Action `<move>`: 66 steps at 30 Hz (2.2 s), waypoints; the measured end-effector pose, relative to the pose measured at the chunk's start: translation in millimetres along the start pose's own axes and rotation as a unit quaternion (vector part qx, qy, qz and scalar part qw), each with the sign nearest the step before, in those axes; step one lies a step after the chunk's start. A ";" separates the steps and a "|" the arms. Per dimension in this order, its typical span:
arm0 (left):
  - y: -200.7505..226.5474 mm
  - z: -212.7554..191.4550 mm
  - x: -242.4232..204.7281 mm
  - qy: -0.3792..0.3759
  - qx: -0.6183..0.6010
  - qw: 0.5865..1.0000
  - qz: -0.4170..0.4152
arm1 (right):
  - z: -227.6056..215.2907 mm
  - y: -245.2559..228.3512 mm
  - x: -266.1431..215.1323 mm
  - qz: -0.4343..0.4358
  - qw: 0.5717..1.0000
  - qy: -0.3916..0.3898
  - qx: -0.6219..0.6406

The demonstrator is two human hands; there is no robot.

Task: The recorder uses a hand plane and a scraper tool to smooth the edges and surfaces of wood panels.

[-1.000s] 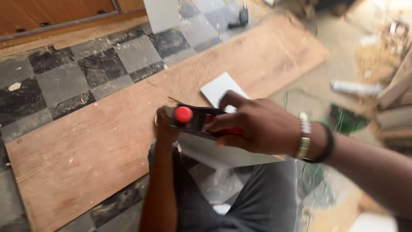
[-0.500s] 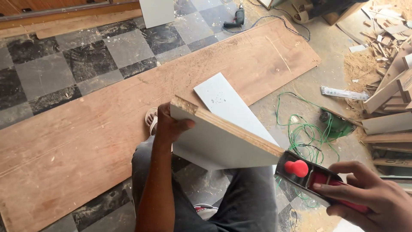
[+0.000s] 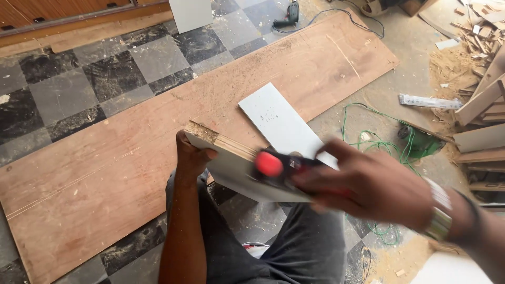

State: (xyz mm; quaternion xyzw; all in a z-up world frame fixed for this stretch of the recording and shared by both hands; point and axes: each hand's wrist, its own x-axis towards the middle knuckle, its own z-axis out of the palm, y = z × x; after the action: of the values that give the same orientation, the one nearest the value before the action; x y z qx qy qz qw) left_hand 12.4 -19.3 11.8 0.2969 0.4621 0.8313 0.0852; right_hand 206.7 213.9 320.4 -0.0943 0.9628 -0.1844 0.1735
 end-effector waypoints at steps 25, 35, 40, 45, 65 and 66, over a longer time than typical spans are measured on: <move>7.4 10.8 0.6 0.015 0.012 1.000 -0.016 | 22.2 31.5 -49.9 0.026 1.000 0.004 0.012; -3.2 33.9 15.2 0.041 0.064 0.997 0.029 | 35.9 53.1 -39.9 -0.015 0.993 0.110 -0.030; -0.9 19.9 18.2 0.077 0.063 0.995 -0.024 | -7.7 -11.8 58.6 -0.072 0.996 0.035 -0.030; 0.3 21.4 11.6 0.072 0.062 0.995 -0.020 | -1.9 -1.9 26.4 -0.054 0.997 0.062 0.005; 5.6 22.2 11.1 0.083 0.093 0.992 -0.033 | -5.6 -7.5 62.8 -0.066 0.997 0.025 -0.009; 10.2 25.0 11.6 0.073 0.083 0.994 -0.025 | -5.6 -8.7 55.0 -0.060 0.998 0.016 -0.005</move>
State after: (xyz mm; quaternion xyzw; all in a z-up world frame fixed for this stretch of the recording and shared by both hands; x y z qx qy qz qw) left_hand 18.7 -2.2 35.0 0.2302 0.5414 0.8073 0.0469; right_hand 154.9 194.2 312.2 -0.1493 0.9592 -0.1908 0.1459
